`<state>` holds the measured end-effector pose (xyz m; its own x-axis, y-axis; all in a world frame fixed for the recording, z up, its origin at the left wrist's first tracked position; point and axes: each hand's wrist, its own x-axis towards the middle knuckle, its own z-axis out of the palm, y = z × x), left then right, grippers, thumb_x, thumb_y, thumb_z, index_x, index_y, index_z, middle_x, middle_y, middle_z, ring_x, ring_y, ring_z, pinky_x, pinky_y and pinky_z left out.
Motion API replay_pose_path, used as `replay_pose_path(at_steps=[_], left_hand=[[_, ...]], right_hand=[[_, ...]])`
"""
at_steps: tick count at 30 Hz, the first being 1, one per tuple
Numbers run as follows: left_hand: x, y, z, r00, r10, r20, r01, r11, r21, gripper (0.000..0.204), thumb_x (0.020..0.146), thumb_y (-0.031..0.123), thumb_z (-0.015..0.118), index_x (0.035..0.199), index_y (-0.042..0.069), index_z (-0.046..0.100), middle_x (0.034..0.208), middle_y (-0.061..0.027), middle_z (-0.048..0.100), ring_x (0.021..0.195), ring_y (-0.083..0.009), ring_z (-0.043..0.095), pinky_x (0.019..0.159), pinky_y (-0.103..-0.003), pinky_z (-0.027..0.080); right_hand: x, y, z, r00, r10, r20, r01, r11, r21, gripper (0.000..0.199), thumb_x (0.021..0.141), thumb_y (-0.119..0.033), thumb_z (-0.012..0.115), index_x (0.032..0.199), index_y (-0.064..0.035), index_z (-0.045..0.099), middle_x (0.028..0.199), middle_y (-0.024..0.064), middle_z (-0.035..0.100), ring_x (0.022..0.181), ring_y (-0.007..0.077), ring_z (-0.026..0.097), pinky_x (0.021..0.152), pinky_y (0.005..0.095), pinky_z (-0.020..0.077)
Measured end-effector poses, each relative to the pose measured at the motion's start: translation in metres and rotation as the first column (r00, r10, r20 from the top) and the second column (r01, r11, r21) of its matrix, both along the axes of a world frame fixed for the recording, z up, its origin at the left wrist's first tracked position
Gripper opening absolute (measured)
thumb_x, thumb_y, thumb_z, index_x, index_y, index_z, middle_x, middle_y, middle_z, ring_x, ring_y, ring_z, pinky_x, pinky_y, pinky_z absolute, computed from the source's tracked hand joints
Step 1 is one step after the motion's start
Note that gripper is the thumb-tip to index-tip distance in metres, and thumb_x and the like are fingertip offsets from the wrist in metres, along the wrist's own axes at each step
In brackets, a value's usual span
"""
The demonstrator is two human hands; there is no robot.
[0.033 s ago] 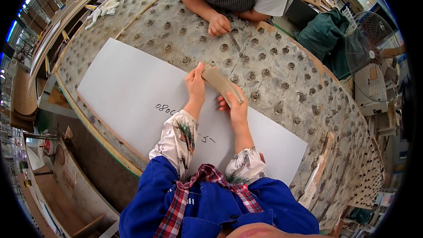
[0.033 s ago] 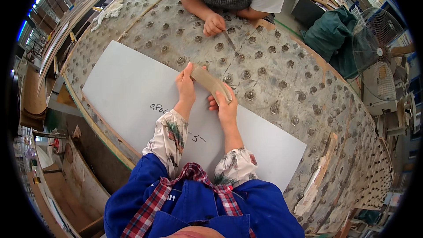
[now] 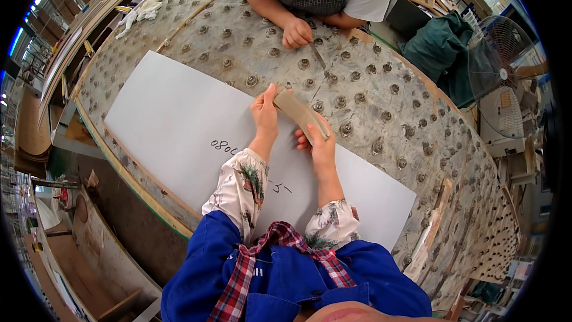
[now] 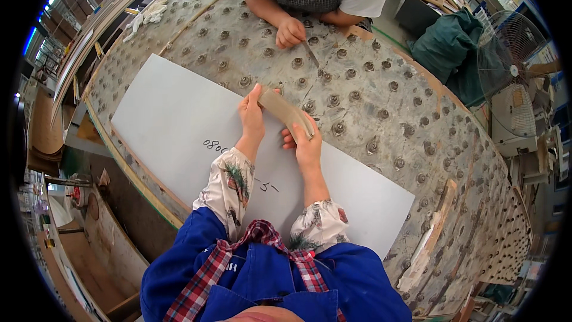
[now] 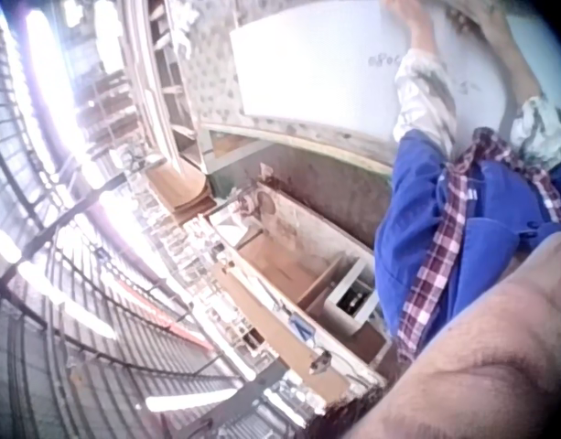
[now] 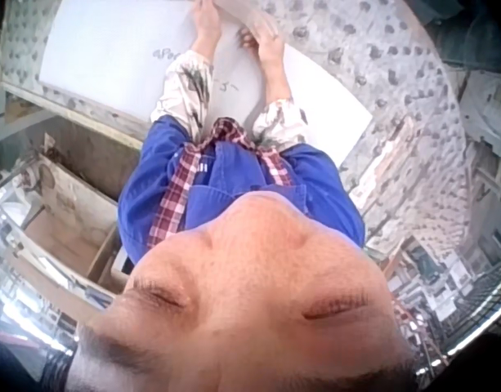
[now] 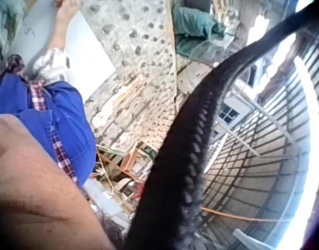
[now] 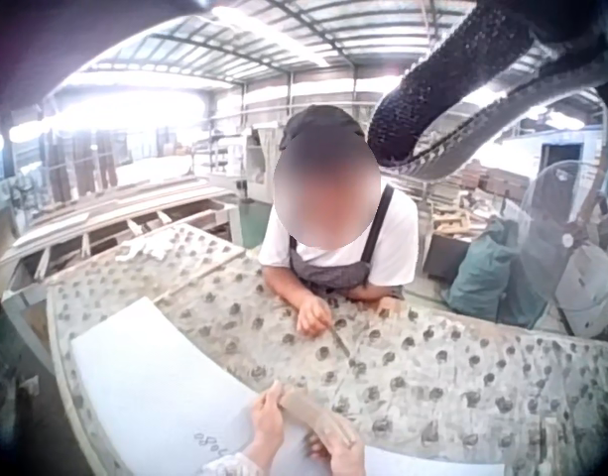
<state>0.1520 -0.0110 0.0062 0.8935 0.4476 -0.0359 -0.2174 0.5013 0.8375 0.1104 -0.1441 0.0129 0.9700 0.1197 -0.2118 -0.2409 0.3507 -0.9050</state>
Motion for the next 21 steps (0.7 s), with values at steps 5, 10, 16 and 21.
replay_pose_path(at_steps=[5, 10, 16, 21], left_hand=[[0.0, 0.001, -0.001, 0.995, -0.085, 0.046, 0.086, 0.996, -0.024, 0.04, 0.092, 0.032, 0.042, 0.089, -0.002, 0.063, 0.088, -0.0126, 0.065, 0.078, -0.0159, 0.061, 0.075, -0.028, 0.045], [0.002, 0.004, -0.009, 0.982, -0.163, 0.091, 0.17, 0.983, -0.07, 0.042, 0.091, 0.034, 0.04, 0.097, -0.001, 0.061, 0.098, -0.0132, 0.064, 0.09, -0.0186, 0.059, 0.087, -0.033, 0.04], [0.0, 0.0, -0.004, 0.983, -0.146, 0.109, 0.145, 0.989, 0.017, 0.024, 0.088, 0.017, 0.048, 0.092, -0.002, 0.063, 0.093, -0.009, 0.065, 0.078, -0.0112, 0.059, 0.071, -0.024, 0.046], [0.001, 0.0, -0.007, 0.986, -0.14, 0.086, 0.137, 0.99, 0.04, 0.023, 0.087, 0.015, 0.049, 0.096, -0.002, 0.062, 0.096, -0.0098, 0.065, 0.08, -0.0122, 0.059, 0.074, -0.025, 0.046]], right_hand=[[0.0, 0.0, 0.001, 1.0, 0.004, -0.004, -0.004, 1.0, 0.007, 0.042, 0.086, -0.013, 0.051, 0.124, -0.0002, 0.042, 0.076, 0.0093, 0.061, 0.057, 0.0111, 0.055, 0.049, 0.0241, 0.0485], [0.0, 0.0, 0.001, 1.0, -0.009, 0.0, 0.009, 1.0, 0.013, 0.041, 0.086, -0.013, 0.051, 0.124, -0.0004, 0.042, 0.077, 0.0094, 0.061, 0.057, 0.0108, 0.055, 0.049, 0.0236, 0.0485], [0.0, -0.001, 0.001, 1.0, 0.007, 0.0, -0.007, 1.0, -0.003, 0.04, 0.086, -0.013, 0.051, 0.123, -0.0004, 0.043, 0.077, 0.0089, 0.061, 0.058, 0.0099, 0.055, 0.049, 0.0226, 0.0482], [0.0, 0.0, 0.001, 1.0, 0.022, -0.012, -0.022, 0.999, -0.034, 0.04, 0.086, -0.017, 0.05, 0.123, -0.0037, 0.043, 0.079, 0.0075, 0.06, 0.061, 0.0088, 0.054, 0.051, 0.0221, 0.0477]])
